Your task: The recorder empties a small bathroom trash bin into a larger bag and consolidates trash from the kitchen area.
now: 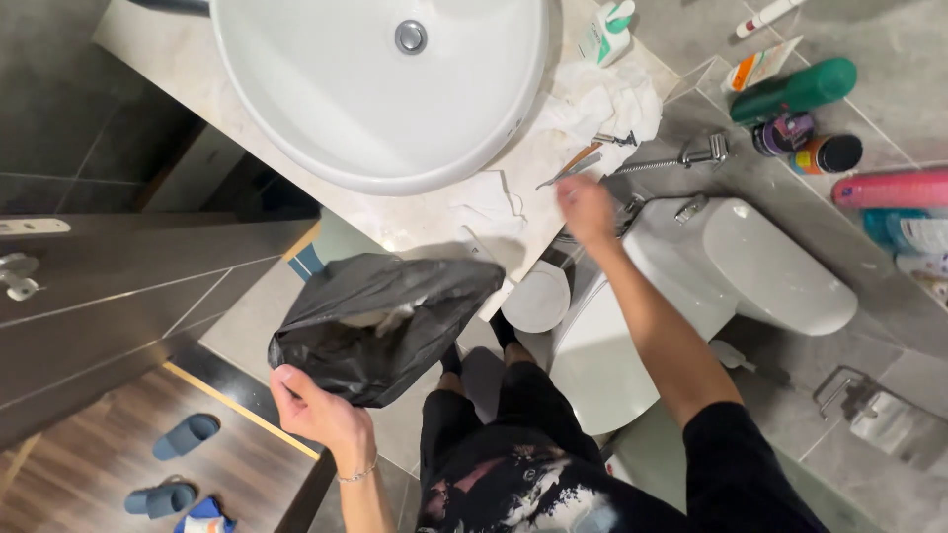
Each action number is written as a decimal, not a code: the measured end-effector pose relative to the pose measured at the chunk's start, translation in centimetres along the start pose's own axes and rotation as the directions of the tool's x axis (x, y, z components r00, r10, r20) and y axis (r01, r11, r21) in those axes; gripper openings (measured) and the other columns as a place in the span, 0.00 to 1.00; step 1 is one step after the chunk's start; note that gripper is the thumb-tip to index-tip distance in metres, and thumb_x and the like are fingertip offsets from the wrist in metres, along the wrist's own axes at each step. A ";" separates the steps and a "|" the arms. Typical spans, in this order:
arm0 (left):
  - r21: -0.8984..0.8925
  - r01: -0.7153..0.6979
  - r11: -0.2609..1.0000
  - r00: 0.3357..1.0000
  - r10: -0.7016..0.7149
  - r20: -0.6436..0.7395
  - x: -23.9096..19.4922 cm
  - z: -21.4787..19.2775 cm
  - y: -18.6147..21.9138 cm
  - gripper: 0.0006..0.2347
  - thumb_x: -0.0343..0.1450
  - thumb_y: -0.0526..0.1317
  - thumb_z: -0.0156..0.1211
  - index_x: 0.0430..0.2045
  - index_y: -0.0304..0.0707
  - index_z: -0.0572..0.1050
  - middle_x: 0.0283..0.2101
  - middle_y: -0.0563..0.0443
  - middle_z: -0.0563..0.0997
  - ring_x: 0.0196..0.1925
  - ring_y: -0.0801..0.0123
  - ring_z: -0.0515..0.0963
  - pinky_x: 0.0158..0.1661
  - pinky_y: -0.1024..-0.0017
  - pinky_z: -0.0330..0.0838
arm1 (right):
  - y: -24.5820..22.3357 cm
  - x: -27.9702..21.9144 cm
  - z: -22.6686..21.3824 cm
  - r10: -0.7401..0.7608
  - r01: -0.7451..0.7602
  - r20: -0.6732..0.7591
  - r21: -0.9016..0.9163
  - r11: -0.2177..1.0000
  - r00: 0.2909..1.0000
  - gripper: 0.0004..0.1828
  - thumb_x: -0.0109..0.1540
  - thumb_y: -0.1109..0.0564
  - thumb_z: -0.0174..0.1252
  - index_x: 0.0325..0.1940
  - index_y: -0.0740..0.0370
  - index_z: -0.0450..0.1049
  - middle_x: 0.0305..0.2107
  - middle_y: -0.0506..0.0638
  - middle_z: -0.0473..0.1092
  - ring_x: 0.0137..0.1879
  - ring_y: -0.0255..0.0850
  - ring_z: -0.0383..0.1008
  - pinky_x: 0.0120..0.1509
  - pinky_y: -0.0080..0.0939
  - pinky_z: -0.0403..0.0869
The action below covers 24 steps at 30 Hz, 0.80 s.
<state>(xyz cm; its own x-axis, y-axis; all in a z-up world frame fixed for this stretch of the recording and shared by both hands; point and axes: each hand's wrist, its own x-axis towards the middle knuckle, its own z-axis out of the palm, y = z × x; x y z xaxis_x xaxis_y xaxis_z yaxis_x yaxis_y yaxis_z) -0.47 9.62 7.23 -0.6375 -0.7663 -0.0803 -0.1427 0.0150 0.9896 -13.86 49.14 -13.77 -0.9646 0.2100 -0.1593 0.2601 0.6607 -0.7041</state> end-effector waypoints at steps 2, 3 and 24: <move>0.007 0.005 1.000 1.000 -0.005 0.006 -0.4 -0.3 -1.2 0.11 0.84 0.42 0.49 0.39 0.31 0.72 0.34 0.63 0.71 0.36 0.84 0.64 0.39 0.82 0.62 | -1.5 -0.5 1.5 -0.127 0.129 0.030 -0.069 0.989 0.991 0.10 0.63 0.55 0.62 0.46 0.57 0.81 0.43 0.54 0.77 0.45 0.52 0.78 0.48 0.48 0.75; 0.010 0.011 1.000 1.000 -0.011 0.028 -0.6 -0.5 -1.8 0.11 0.84 0.41 0.50 0.39 0.30 0.72 0.35 0.63 0.71 0.37 0.84 0.64 0.39 0.82 0.61 | -2.3 -0.9 2.3 -0.244 0.249 0.055 -0.136 0.959 0.968 0.09 0.61 0.55 0.64 0.45 0.57 0.82 0.42 0.55 0.77 0.46 0.54 0.77 0.46 0.50 0.73; 0.033 0.191 0.981 0.977 -0.193 0.092 -5.2 5.8 -0.8 0.19 0.79 0.42 0.52 0.59 0.23 0.72 0.53 0.49 0.81 0.50 0.78 0.76 0.52 0.78 0.70 | -18.8 -9.9 0.7 -0.199 0.029 0.291 0.500 0.866 0.936 0.17 0.60 0.59 0.70 0.51 0.65 0.80 0.41 0.52 0.79 0.44 0.35 0.77 0.47 0.35 0.74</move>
<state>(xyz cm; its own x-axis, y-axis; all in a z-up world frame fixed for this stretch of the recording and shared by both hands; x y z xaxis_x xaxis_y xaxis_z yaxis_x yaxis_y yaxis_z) -1.47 17.30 6.11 -0.6646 -0.6927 -0.2803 -0.2864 -0.1104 0.9517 -9.29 34.10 0.56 -0.9669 -0.1448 -0.2101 0.1759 0.2182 -0.9599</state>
